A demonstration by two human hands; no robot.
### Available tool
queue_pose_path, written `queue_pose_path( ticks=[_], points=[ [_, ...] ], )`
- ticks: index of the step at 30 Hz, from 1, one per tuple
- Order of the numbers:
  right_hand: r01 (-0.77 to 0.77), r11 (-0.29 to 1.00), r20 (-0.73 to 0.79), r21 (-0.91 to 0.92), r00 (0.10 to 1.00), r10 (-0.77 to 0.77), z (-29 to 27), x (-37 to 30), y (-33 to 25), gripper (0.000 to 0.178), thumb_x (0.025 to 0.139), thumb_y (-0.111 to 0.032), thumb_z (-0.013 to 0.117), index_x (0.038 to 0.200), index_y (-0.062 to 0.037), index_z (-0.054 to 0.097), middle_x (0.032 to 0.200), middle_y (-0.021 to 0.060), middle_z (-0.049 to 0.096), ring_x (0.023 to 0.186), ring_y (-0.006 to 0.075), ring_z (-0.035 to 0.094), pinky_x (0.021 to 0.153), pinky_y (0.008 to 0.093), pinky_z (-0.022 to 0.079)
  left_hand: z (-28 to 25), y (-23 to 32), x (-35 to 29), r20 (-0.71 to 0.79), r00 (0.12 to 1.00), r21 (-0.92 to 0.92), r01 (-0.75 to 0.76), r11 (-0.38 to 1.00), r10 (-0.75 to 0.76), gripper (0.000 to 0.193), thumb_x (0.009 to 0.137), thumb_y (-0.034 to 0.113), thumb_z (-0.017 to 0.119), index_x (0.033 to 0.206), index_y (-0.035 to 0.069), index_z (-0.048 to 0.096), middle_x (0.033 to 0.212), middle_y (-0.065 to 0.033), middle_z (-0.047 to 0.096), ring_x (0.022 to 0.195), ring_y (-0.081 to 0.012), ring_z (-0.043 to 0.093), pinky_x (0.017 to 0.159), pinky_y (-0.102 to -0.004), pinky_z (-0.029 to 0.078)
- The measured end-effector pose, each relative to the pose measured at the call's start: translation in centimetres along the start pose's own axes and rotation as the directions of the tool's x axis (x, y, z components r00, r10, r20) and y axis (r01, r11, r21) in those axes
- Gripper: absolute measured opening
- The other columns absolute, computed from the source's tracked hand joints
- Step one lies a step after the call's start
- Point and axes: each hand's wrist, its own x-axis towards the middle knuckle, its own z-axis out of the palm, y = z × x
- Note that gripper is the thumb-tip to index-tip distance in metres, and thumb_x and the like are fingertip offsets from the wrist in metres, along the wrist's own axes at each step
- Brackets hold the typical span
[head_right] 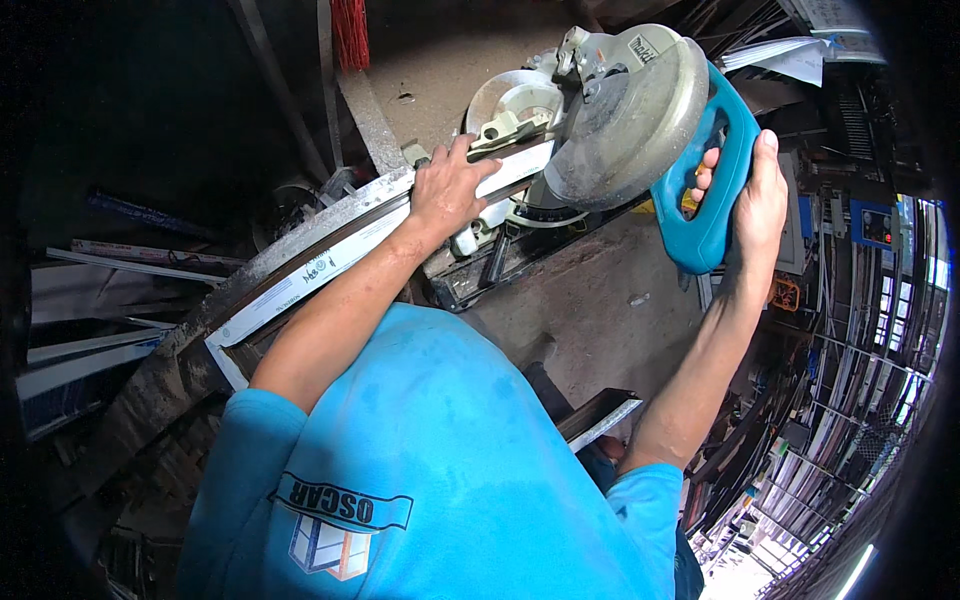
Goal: The person takes a window frame from a coworker, cuts the frame profile repeatedly using a miter saw, and measures the piece with a tape measure.
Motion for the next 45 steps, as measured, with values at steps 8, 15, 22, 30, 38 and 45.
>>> queue_pose_path(
  ticks=[8,15,22,30,38,45],
  points=[
    [0.035,0.998,-0.035,-0.050,0.999,-0.036,0.8,-0.9,-0.1,0.065,0.110,-0.055,0.040,0.093,0.0020,0.067,0.070,0.0105,0.066,0.057,0.0170,0.064,0.055,0.0306,0.056,0.0,0.0,0.2,0.013,1.000,-0.016,0.011,1.000,-0.011,0.059,0.072,0.015,0.087,0.127,0.027,0.073,0.144,-0.0146,0.051,0.116,-0.0389,0.061,0.095,-0.0488,0.056],
    [0.074,0.996,-0.038,-0.041,0.996,-0.075,1.6,-2.0,1.0,0.065,0.111,-0.054,0.038,0.091,0.0012,0.066,0.069,0.0106,0.066,0.054,0.0171,0.063,0.054,0.0307,0.056,0.3,-0.2,0.1,-0.024,1.000,-0.005,-0.009,1.000,0.009,0.059,0.072,0.015,0.087,0.128,0.027,0.073,0.146,-0.0148,0.050,0.116,-0.0383,0.061,0.094,-0.0482,0.056],
    [0.091,0.995,-0.066,-0.034,0.994,-0.093,2.0,-2.5,1.3,0.060,0.112,-0.051,0.037,0.094,0.0001,0.063,0.071,0.0097,0.066,0.055,0.0150,0.063,0.053,0.0292,0.056,-0.1,-0.1,0.1,0.008,1.000,-0.002,0.000,1.000,0.000,0.057,0.073,0.015,0.086,0.128,0.027,0.072,0.146,-0.0151,0.050,0.116,-0.0382,0.061,0.095,-0.0482,0.056],
    [0.111,0.994,-0.022,-0.019,0.994,-0.112,1.5,-2.3,2.0,0.060,0.112,-0.051,0.037,0.097,0.0009,0.062,0.073,0.0110,0.066,0.057,0.0159,0.065,0.052,0.0296,0.057,0.2,-0.1,0.3,0.009,1.000,0.001,0.002,1.000,-0.002,0.057,0.073,0.016,0.086,0.127,0.027,0.073,0.144,-0.0151,0.051,0.116,-0.0381,0.061,0.095,-0.0485,0.056],
    [0.121,0.992,-0.019,-0.043,0.992,-0.122,1.4,-2.3,2.2,0.060,0.112,-0.050,0.035,0.096,0.0008,0.062,0.072,0.0105,0.066,0.057,0.0159,0.065,0.052,0.0297,0.057,0.3,-0.1,0.2,-0.003,1.000,-0.002,-0.001,1.000,0.001,0.056,0.072,0.016,0.086,0.126,0.027,0.073,0.144,-0.0148,0.051,0.116,-0.0374,0.061,0.094,-0.0485,0.056],
    [0.116,0.993,-0.015,-0.035,0.993,-0.116,1.3,-2.4,2.4,0.060,0.112,-0.050,0.035,0.097,0.0013,0.062,0.075,0.0109,0.067,0.058,0.0161,0.065,0.052,0.0304,0.057,0.2,-0.2,0.1,-0.002,1.000,-0.001,-0.004,1.000,0.004,0.056,0.072,0.017,0.086,0.125,0.027,0.073,0.144,-0.0148,0.051,0.115,-0.0376,0.061,0.094,-0.0484,0.056]
  ],
)
